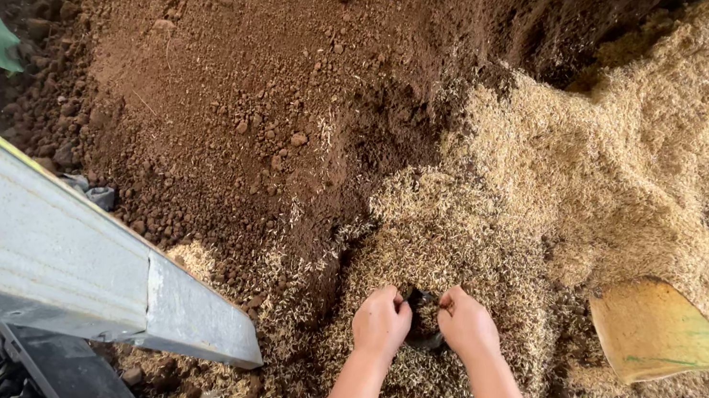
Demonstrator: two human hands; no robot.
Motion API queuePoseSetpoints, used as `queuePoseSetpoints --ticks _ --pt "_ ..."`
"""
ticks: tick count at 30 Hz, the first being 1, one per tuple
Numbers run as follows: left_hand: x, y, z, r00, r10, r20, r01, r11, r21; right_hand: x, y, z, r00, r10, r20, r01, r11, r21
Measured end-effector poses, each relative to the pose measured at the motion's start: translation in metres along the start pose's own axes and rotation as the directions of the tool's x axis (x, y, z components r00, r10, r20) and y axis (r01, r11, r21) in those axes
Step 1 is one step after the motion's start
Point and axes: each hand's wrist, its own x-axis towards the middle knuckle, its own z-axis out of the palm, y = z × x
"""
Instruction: The person scoops a mixture of soil and sawdust by hand and fills black plastic nursery bags. The person then places the filled bags into a black crate.
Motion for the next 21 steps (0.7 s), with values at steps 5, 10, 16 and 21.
queuePoseSetpoints --ticks 5,10,16,21 --pt "-0.002 -0.004 0.003 0.979 0.161 -0.127 -0.164 0.986 -0.015 0.016 -0.003 -0.026 0.997 -0.031 -0.077 0.048 0.973 0.226" --pt "0.002 0.004 0.001 0.999 -0.031 -0.008 0.03 0.998 -0.05 0.05 -0.023 -0.025 0.986 -0.112 -0.125 0.127 0.985 0.117" --pt "0.003 0.008 -0.004 0.997 -0.073 0.009 0.074 0.995 -0.07 0.075 -0.038 -0.004 0.991 -0.089 -0.1 0.077 0.99 -0.119" --pt "0.004 0.013 -0.015 0.998 -0.048 0.037 0.05 0.997 -0.062 0.059 -0.029 -0.033 0.998 0.052 0.018 -0.055 0.953 0.297"
